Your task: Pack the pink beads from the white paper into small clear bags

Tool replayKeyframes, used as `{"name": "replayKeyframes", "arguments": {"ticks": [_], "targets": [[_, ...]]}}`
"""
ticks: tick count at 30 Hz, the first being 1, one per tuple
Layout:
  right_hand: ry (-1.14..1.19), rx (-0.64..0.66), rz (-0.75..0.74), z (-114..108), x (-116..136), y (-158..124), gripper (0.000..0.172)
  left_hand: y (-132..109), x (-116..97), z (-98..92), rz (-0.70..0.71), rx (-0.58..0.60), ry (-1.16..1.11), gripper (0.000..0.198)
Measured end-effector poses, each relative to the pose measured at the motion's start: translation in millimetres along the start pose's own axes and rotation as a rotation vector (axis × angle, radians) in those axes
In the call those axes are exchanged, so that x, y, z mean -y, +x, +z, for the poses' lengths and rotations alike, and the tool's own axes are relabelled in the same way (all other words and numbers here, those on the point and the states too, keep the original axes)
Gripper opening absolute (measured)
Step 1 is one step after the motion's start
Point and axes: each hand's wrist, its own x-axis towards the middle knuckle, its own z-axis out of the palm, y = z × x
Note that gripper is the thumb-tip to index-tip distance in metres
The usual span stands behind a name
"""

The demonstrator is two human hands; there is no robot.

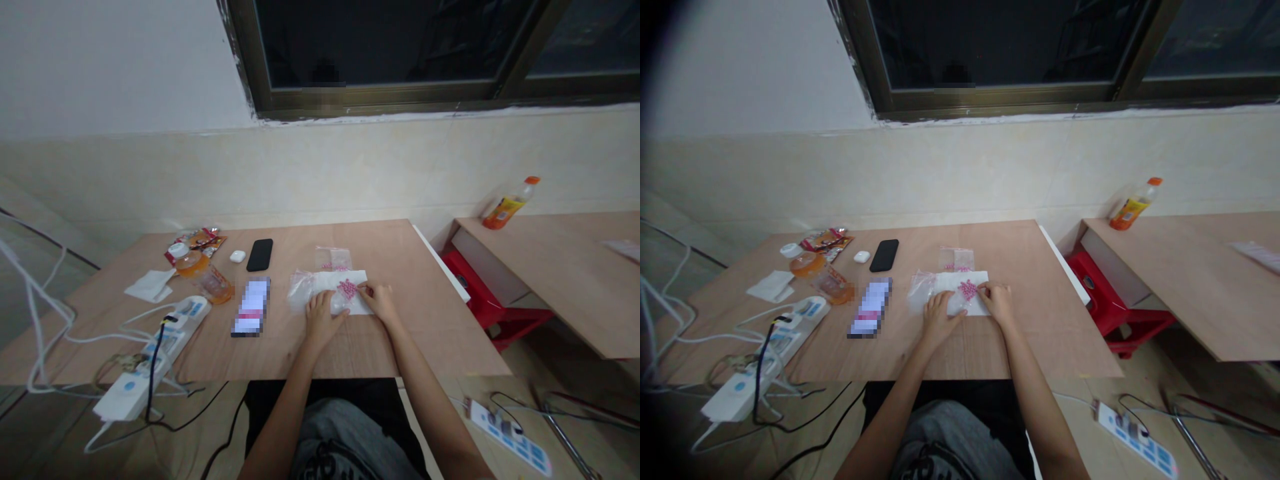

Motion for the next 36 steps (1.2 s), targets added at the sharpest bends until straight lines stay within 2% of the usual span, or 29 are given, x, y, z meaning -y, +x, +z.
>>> {"name": "replayKeyframes", "arguments": {"ticks": [12,20,28,36], "targets": [[-0.109,0.039,-0.005,0,7,0,0.025,0,-1,-0.9,0.001,0.002,0.007,0.046],[-0.089,0.034,-0.004,-3,9,0,0.024,0,-1,-1.1,0.010,0.000,-0.005,0.040],[0.081,-0.054,0.005,0,5,0,0.033,1,-1,-1.3,0.002,-0.002,-0.014,0.039],[0.295,0.032,-0.052,8,5,-2,0.034,0,-1,-1.8,0.014,-0.010,-0.025,0.042]]}}
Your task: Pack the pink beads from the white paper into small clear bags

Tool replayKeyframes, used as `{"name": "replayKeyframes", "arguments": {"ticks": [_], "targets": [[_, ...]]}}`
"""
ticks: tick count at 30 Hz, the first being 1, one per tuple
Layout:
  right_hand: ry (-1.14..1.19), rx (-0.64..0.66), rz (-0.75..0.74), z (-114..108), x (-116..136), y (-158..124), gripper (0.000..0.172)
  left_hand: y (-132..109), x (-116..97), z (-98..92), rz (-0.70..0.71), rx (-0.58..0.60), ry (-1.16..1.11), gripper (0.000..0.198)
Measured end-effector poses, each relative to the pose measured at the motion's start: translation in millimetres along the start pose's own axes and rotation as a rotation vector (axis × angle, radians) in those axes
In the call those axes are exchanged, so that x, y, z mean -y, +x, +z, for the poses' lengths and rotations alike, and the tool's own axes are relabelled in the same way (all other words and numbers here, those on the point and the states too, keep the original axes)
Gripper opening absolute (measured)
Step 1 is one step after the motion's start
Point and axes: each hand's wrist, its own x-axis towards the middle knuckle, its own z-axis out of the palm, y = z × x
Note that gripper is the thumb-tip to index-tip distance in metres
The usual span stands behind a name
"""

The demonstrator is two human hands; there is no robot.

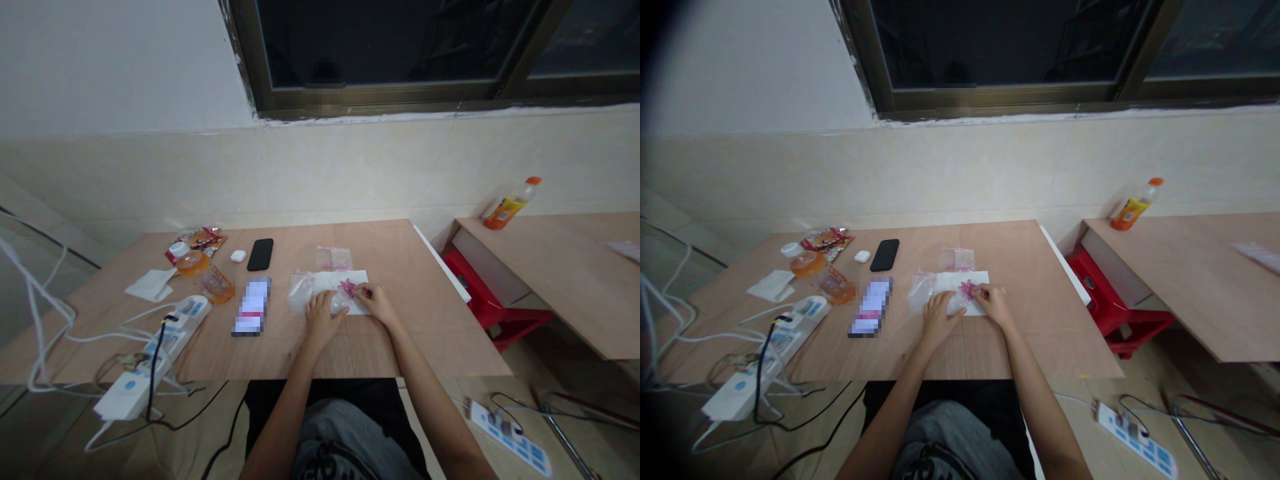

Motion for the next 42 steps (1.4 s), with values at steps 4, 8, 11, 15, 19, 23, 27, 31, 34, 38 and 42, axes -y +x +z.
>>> {"name": "replayKeyframes", "arguments": {"ticks": [4,8,11,15,19,23,27,31,34,38,42], "targets": [[0.048,0.033,0.000,4,1,-1,0.035,0,-1,-1.2,-0.006,0.013,-0.001,0.043],[0.096,0.103,-0.024,6,3,-2,0.034,1,-2,-2.3,-0.029,0.033,-0.001,0.044],[0.096,0.106,-0.035,6,2,-2,0.033,0,-2,-2.3,-0.028,0.027,0.001,0.043],[0.026,0.034,-0.005,1,0,0,0.034,-1,-1,-0.6,-0.013,0.005,0.001,0.043],[-0.109,-0.053,0.005,-7,0,1,0.033,-1,1,0.8,-0.014,0.003,0.005,0.043],[-0.222,-0.046,0.015,-10,2,0,0.030,0,1,0.6,-0.009,0.009,0.003,0.042],[-0.283,-0.011,0.027,-8,2,0,0.028,0,1,0.6,-0.013,0.009,0.004,0.042],[-0.332,0.010,0.010,-6,2,1,0.026,0,1,1.5,-0.006,-0.004,-0.001,0.042],[-0.353,0.017,0.014,-5,1,2,0.025,0,2,1.9,-0.003,-0.001,-0.002,0.043],[-0.354,0.025,0.014,-5,1,2,0.025,0,2,1.8,-0.002,-0.004,-0.005,0.042],[-0.348,0.028,0.017,-5,1,1,0.026,-1,1,1.3,-0.001,-0.007,-0.016,0.041]]}}
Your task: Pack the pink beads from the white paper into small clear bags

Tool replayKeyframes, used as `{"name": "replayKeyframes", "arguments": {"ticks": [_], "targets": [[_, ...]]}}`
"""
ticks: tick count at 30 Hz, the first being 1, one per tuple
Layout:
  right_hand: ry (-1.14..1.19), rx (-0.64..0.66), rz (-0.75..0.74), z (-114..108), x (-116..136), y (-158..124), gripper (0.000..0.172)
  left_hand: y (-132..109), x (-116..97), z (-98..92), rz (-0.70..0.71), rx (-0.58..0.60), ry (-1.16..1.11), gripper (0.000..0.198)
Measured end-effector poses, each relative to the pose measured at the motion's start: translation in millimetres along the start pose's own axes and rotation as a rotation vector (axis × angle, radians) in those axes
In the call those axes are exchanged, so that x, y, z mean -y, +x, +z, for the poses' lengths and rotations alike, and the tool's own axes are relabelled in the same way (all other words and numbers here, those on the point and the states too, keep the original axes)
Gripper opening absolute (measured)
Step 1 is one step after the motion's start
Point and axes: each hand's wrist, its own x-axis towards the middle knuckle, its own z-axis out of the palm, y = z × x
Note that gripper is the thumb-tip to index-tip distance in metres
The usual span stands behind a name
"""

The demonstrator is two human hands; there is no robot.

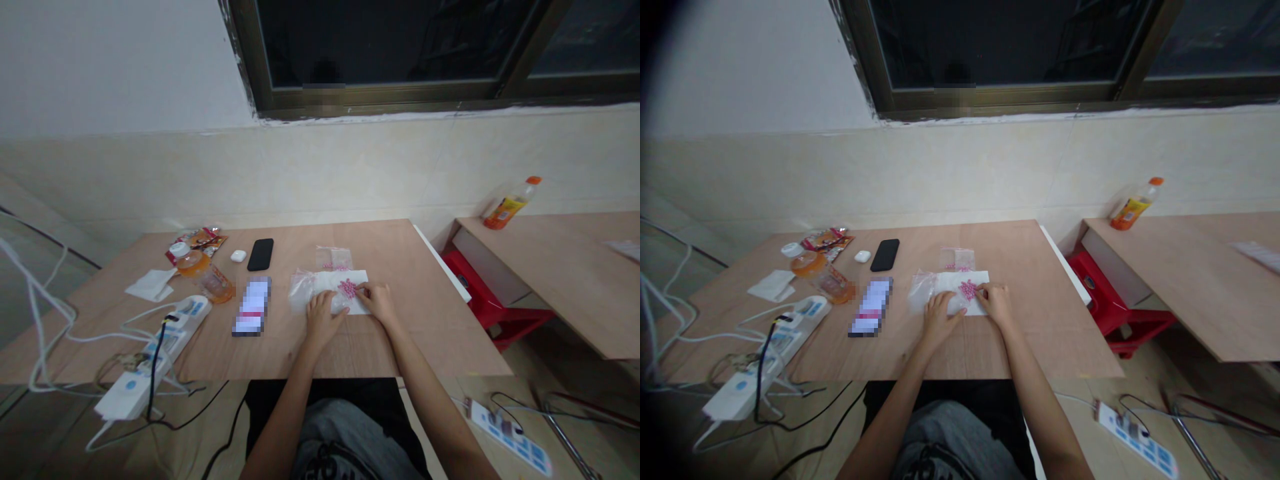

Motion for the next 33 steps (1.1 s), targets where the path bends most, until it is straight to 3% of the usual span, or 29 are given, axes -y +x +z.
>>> {"name": "replayKeyframes", "arguments": {"ticks": [19,26,33], "targets": [[-0.005,-0.034,0.006,-0.5,2.3,0.0,0.025,0.7,0.5,0.7,0.003,-0.003,-0.004,0.042],[0.193,-0.101,0.024,1.1,-0.3,0.6,0.028,0.2,1.8,1.5,0.017,-0.007,-0.008,0.043],[0.417,0.013,-0.037,9.3,3.1,-1.3,0.029,0.3,0.1,0.5,0.004,-0.006,-0.010,0.042]]}}
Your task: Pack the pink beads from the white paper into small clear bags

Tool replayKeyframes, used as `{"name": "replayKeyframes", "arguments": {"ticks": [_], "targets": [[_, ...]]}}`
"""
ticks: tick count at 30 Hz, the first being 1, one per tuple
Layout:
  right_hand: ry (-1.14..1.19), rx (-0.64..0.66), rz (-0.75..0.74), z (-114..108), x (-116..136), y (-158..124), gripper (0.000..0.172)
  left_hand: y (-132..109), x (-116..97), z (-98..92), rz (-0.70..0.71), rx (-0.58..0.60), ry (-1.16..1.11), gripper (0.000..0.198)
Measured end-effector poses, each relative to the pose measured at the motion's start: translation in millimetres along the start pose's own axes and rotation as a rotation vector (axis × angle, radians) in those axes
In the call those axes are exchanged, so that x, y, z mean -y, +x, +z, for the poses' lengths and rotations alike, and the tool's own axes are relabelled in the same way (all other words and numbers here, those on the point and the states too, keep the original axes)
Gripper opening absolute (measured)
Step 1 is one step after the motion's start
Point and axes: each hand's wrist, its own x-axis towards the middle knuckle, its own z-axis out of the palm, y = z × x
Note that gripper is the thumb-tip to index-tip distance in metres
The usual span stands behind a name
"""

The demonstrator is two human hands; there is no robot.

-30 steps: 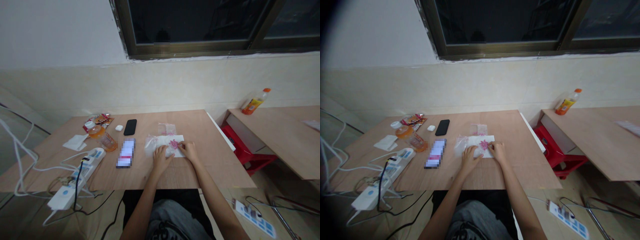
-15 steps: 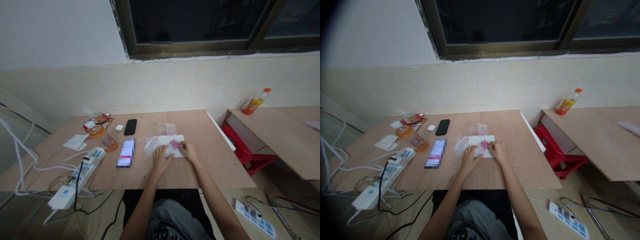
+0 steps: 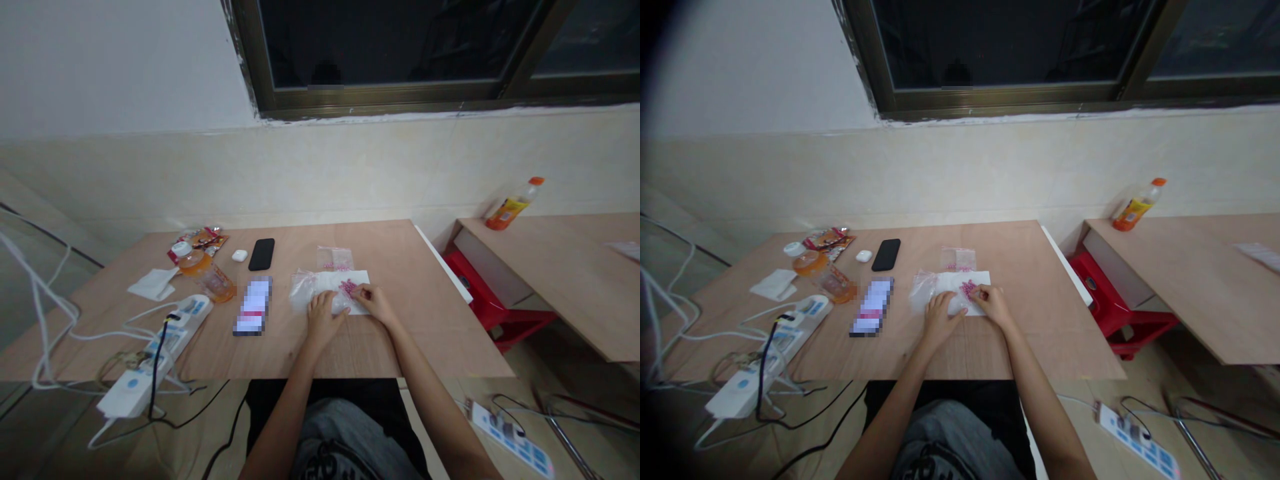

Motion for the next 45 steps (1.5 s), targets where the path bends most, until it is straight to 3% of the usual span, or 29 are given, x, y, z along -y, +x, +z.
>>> {"name": "replayKeyframes", "arguments": {"ticks": [5,9,13,17,25,40,45], "targets": [[0.072,0.075,-0.058,1,6,-3,0.029,0,-3,-2.9,-0.017,0.006,-0.017,0.041],[0.140,0.097,-0.059,-1,12,-5,0.031,-1,-1,-1.6,-0.032,-0.055,-0.081,0.042],[0.186,0.172,-0.047,1,15,-6,0.026,0,3,1.1,-0.087,-0.112,-0.156,0.057],[0.235,0.118,-0.024,1,14,-5,0.025,0,5,2.3,-0.095,-0.151,-0.231,0.067],[0.320,0.042,-0.012,-4,12,-2,0.030,0,6,1.1,-0.155,-0.069,-0.496,0.031],[0.320,0.068,-0.045,-3,14,-3,0.039,1,7,2.0,-0.161,-0.047,-0.538,0.029],[0.353,0.058,-0.069,1,13,-4,0.033,0,6,1.5,-0.137,-0.025,-0.520,0.029]]}}
